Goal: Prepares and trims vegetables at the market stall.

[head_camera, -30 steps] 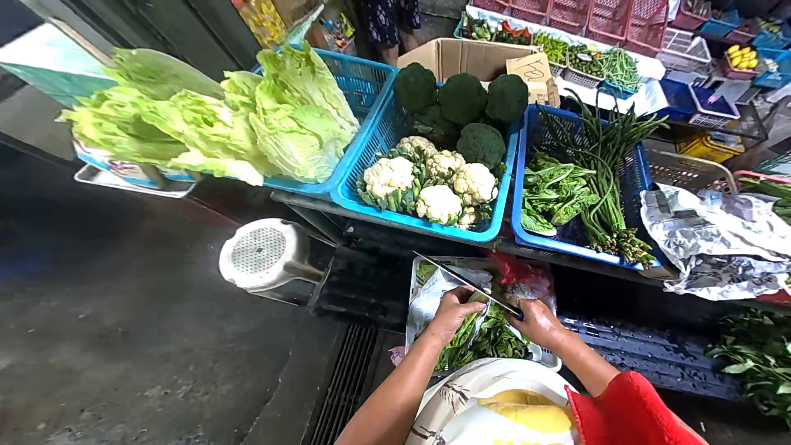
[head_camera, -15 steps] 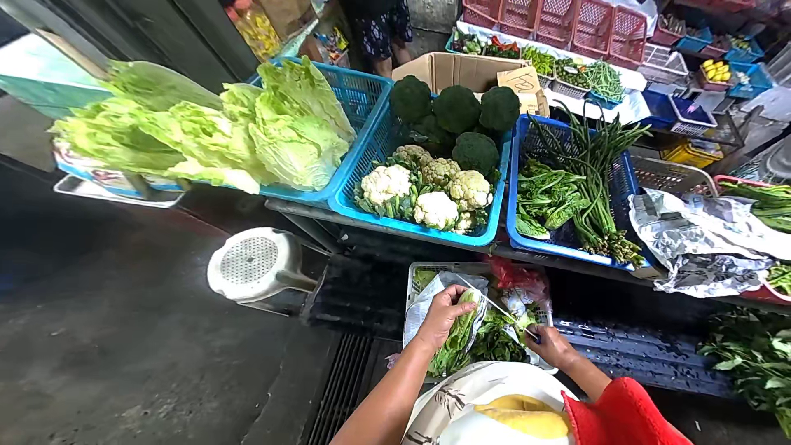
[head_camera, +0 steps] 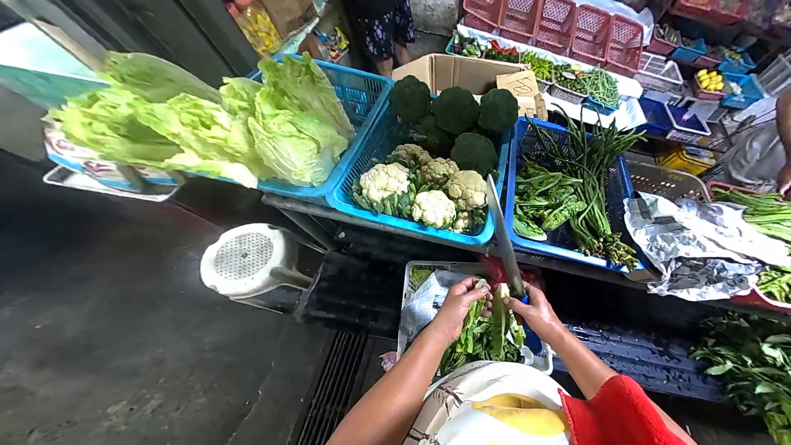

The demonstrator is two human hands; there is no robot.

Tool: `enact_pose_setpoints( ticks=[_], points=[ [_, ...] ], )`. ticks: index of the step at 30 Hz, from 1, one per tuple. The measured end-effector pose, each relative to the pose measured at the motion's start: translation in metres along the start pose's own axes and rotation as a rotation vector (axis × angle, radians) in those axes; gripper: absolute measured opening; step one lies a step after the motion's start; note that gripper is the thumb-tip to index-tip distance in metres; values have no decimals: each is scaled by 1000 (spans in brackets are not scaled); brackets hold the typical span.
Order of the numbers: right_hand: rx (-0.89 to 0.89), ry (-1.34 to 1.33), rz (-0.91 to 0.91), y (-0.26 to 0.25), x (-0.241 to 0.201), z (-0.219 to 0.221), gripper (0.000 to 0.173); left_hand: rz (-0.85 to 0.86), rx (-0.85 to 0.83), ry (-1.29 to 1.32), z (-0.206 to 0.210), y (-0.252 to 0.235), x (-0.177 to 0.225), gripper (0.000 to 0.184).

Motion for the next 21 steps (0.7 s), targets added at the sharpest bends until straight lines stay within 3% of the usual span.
enact_pose_setpoints(
  ticks=[4,8,12,16,19,21],
  points=[
    [182,-28,-106,7,-37,-26,35,-41,208,-160,-15,-14,-15,27],
    [430,-92,-116,-2,-82,-63,24,-186,82,-268,-1,-32,-35,47],
    [586,-302,-173,-11,-100,-100,25,-283,56,-372,-21,-46,-37,44],
    [656,-316,-260,-6,-82,-113,26,-475,96,-889,-90,-43,-74,33],
    [579,-215,-258,3,-58,-97,30,-663,-14,-1302,-88,-25,-109,34],
    [495,-164,-247,8,-45,-78,32,-651,-86,-1496,-86,-18,-143,46]
  ],
)
Point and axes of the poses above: each hand's wrist, its own y-axis away from the middle knuckle, its own z-axis out of the palm, x = y × z, the point moved 3 cm from there along -y, towards the middle knuckle, and after that the axes turned 12 degrees about -x, right-handed, at the moved point
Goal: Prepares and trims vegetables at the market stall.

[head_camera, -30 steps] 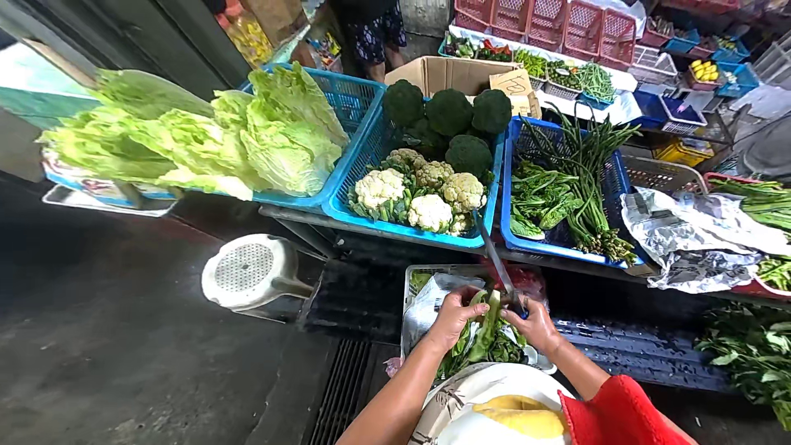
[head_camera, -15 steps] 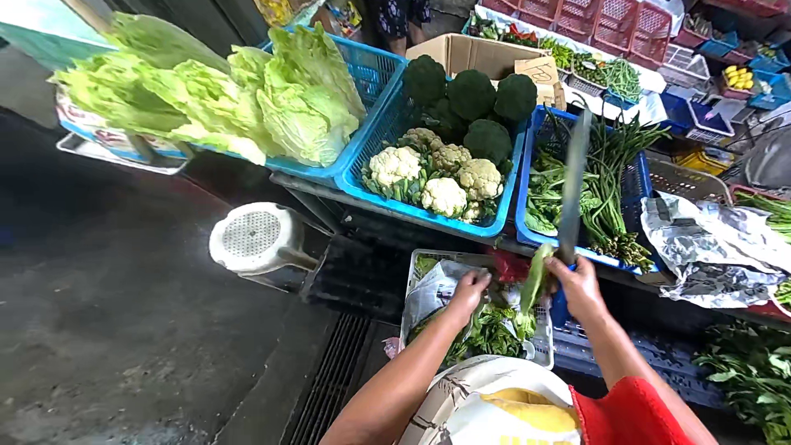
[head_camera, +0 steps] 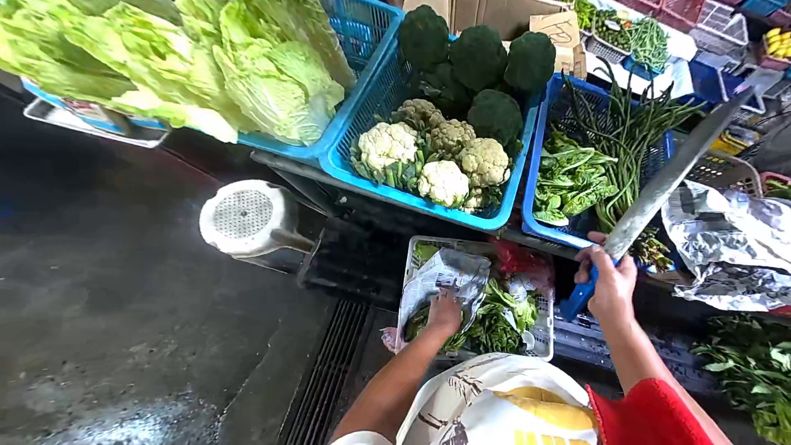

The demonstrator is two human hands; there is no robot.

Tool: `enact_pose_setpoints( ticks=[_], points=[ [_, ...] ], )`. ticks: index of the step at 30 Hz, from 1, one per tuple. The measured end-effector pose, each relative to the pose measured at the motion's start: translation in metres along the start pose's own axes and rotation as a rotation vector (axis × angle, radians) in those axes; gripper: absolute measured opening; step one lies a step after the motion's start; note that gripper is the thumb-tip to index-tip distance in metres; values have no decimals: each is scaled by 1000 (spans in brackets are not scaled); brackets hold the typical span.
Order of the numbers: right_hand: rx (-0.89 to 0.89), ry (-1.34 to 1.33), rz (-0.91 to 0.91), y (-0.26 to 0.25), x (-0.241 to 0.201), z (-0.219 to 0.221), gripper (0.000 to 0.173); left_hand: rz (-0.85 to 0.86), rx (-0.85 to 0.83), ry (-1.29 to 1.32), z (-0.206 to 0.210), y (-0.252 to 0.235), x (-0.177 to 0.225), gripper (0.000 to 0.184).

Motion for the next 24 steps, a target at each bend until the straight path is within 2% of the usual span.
enact_pose_setpoints(
  ticks=[2,5,9,11,13,15,18,21,24],
  points=[
    [-93,24,-9,14,8,11,31,46,-8,-164,24,-8,0,54],
    [-208,34,-17,29,14,20,33,126,38,-173,33,-6,0,44],
    [-251,61,-28,35,14,24,32,159,258,259,6,12,-10,34],
    [-269,115,-12,38,14,26,32,170,300,579,-16,26,-14,38],
    [-357,254,21,39,16,29,33,296,324,969,-36,37,-13,42],
    [-495,443,42,38,23,34,37,446,315,1246,-52,49,-2,40],
    [-685,599,32,36,36,47,58,541,275,1400,-76,69,18,38],
    [-835,610,-4,34,45,60,80,610,258,1418,-93,91,37,23],
    [-904,620,2,34,45,69,76,703,266,1389,-98,106,45,11]
  ],
)
Point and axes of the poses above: each hand's wrist, its own y-axis away from the middle knuckle, its own z-axis out of the palm, x = y × z, the point moved 3 cm from there along -y, towards the middle knuckle, and after that the axes turned 12 degrees about -x, right-handed, at the moved point
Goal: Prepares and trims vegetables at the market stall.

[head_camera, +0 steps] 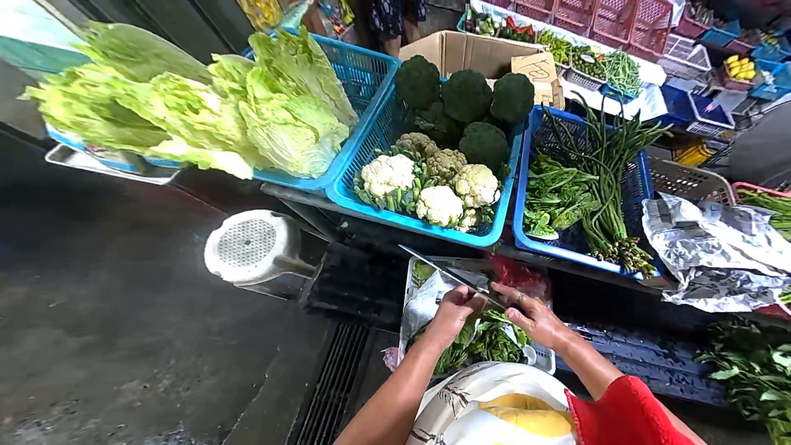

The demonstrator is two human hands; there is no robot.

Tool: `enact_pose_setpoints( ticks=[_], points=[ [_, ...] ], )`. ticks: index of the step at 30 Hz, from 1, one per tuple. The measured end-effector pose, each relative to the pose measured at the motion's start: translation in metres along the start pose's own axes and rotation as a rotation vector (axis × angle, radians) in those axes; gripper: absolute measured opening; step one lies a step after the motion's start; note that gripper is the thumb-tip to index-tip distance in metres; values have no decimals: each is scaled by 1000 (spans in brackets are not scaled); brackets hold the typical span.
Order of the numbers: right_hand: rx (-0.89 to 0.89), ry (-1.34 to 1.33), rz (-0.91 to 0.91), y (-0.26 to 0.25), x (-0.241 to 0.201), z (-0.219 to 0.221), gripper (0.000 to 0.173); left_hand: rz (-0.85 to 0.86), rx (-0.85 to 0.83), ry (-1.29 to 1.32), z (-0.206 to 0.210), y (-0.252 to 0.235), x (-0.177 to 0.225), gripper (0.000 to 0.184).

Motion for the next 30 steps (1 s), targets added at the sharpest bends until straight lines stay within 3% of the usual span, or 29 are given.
enact_pose_setpoints(
  ticks=[5,12,18,25,30],
  points=[
    [6,31,-9,2,-7,4,78,46,-9,-41,7,7,9,20],
    [37,95,-16,12,-12,11,74,92,-39,-134,10,15,16,19],
    [112,86,-24,22,-11,12,74,8,-18,-46,25,17,20,21],
    [113,-151,4,22,-1,8,53,-60,-136,-197,39,9,18,20],
    [141,-410,38,33,3,2,42,-166,-217,117,48,5,28,18]
  ],
)
Point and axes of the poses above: each hand's wrist, its own y-axis away from the middle knuckle, its own z-axis out of the palm, x = y × z, the point moved 3 cm from there along -y, towards the middle knuckle, and after that the axes turned 12 degrees about -x, right-handed, at the moved point
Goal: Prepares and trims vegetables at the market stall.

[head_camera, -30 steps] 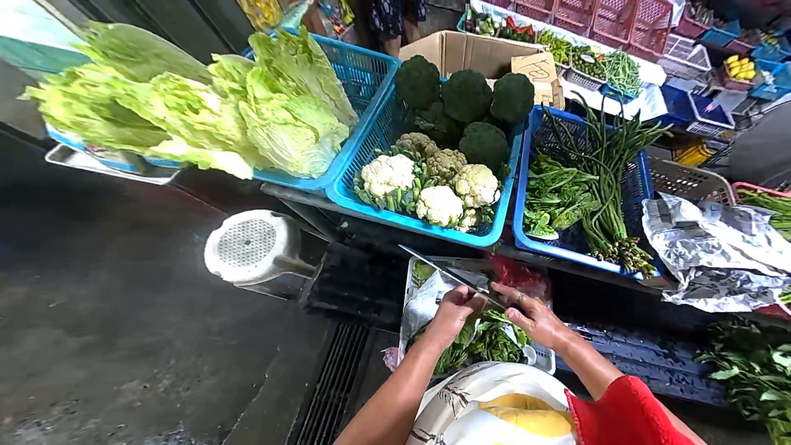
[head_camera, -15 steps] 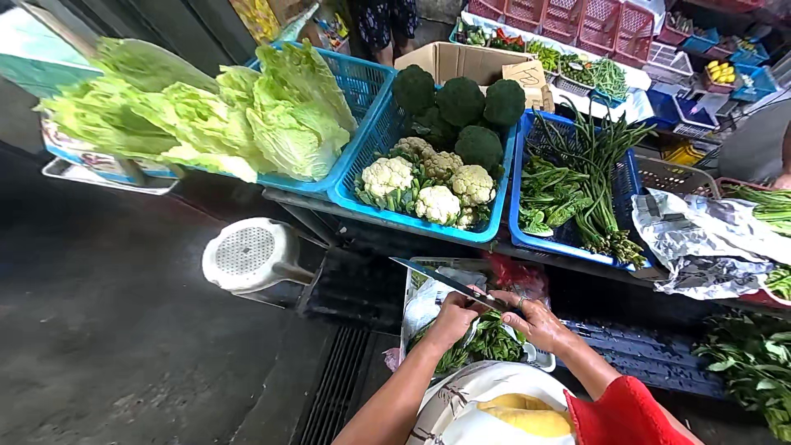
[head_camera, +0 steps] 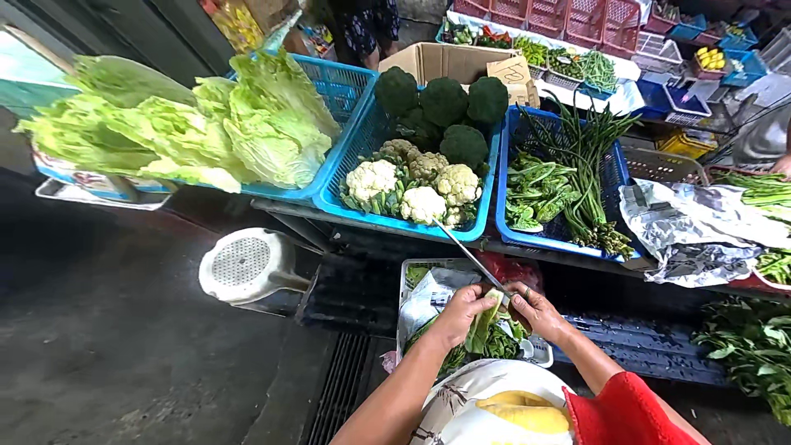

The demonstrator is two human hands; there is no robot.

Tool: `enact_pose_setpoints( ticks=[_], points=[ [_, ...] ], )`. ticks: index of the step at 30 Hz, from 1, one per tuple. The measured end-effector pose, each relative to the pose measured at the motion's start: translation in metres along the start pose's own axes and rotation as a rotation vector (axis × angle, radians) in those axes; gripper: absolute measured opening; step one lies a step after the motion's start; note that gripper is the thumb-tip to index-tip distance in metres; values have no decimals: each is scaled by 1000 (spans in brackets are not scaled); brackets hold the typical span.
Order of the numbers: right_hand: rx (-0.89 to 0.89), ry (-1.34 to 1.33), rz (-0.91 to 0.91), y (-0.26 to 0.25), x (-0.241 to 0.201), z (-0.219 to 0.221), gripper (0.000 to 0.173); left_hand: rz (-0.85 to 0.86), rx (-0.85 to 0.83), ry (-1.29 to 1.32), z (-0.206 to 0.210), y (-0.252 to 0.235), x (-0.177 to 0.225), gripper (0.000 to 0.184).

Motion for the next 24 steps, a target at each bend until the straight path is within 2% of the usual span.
enact_pose_setpoints(
  ticks=[4,9,13,18,21,24],
  points=[
    [11,-60,120,18,34,-20,49,6,-24,363,-6,-4,13,43],
    [39,40,282,52,110,-40,50,101,-41,474,0,-9,33,53],
    [61,60,422,83,172,-39,52,164,-139,504,6,-21,41,60],
    [59,77,563,106,202,-30,50,122,-121,326,12,-36,44,53],
    [23,109,644,110,201,-29,51,88,-56,104,20,-43,54,40],
    [0,121,662,111,202,-30,51,66,15,-164,34,-57,82,36]
  ],
)
Point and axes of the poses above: each hand's wrist, its own y-axis away from the middle knuckle, its own z-axis out of the palm, x = y × z, the point moved 3 cm from there along -y, towards the middle knuckle, and after that the axes turned 12 degrees about -x, right-handed, at the moved point
